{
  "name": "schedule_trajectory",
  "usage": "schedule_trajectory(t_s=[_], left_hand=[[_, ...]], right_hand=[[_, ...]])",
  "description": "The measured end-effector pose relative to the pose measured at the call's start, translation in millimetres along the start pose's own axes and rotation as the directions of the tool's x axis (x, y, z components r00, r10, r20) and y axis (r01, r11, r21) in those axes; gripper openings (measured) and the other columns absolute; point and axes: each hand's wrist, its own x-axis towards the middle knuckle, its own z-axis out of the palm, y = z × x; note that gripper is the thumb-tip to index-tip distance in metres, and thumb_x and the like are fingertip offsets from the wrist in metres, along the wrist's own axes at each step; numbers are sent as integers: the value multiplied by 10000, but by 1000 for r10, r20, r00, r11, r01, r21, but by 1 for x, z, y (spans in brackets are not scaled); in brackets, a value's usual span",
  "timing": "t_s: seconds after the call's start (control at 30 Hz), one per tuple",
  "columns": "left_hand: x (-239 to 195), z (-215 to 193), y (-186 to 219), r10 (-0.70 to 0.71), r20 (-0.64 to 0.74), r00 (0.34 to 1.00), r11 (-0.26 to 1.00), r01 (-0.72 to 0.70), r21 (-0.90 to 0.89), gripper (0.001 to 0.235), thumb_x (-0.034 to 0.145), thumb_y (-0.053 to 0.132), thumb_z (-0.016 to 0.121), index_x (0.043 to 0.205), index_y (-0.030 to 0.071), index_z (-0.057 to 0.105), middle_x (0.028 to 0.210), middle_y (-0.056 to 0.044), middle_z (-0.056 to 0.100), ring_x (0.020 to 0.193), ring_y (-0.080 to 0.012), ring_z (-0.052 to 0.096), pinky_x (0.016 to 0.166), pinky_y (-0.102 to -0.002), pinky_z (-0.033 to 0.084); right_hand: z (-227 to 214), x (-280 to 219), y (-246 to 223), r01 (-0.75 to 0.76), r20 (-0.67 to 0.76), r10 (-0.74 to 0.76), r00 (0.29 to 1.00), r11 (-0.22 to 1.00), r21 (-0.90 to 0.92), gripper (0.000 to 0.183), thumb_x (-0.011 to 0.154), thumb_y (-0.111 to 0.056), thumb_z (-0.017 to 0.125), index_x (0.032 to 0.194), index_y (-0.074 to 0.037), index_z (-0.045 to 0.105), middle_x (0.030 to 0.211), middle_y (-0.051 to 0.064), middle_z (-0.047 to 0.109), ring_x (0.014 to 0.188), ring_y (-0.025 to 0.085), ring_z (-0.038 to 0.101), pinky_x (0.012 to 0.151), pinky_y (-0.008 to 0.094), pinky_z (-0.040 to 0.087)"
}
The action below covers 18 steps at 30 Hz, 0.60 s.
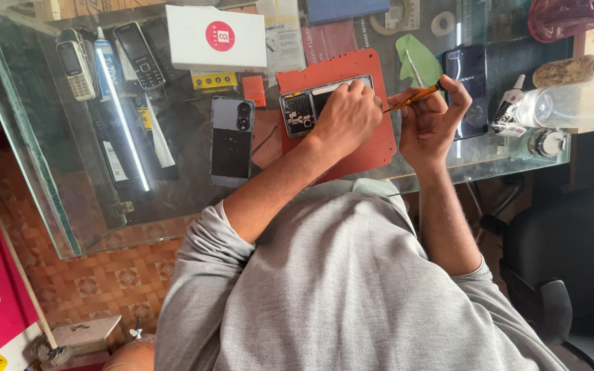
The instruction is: The person pries open a smartphone and removes numerous internal screws using a screwdriver. They then detach the screen assembly from the phone body while working at a desk filled with electronics.
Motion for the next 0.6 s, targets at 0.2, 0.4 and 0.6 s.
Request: schedule_trajectory(t_s=[0.2, 0.4, 0.6], left_hand=[[11, 11, 0, 67, 266, 962, 967, -128, 219, 94, 849, 134, 655, 851, 65, 719, 813, -40, 669, 892, -218, 667, 700, -339, 535], [-16, -7, -39, -19, -144, 989, 966, -19, -258, 140, 756, 81, 709, 856, 16, 635, 819, -116, 652, 797, -274, 701, 680, -383, 587], [-82, -73, -68, -426, -160, 890, 710, 220, -670, 244, 807, -56, 742, 859, 35, 523, 803, -97, 614, 722, -254, 671, 629, -379, 546]], right_hand=[[8, -5, -8, 11, -5, -12, 1000, 996, -92, 700, 1105, 196, 524, 1577, -148, 138, 1259, 200, 600, 1167, 262, 714, 947, 340, 662], [15, -3, -5, 45, 11, -43, 999, 986, -163, 703, 1071, 208, 535, 1554, -134, 155, 1294, 215, 591, 1194, 289, 717, 916, 356, 675], [14, 10, -20, 337, 219, -272, 937, 869, -363, 620, 971, 216, 514, 1436, -148, 325, 1246, 163, 645, 1194, 309, 713, 905, 350, 659]])
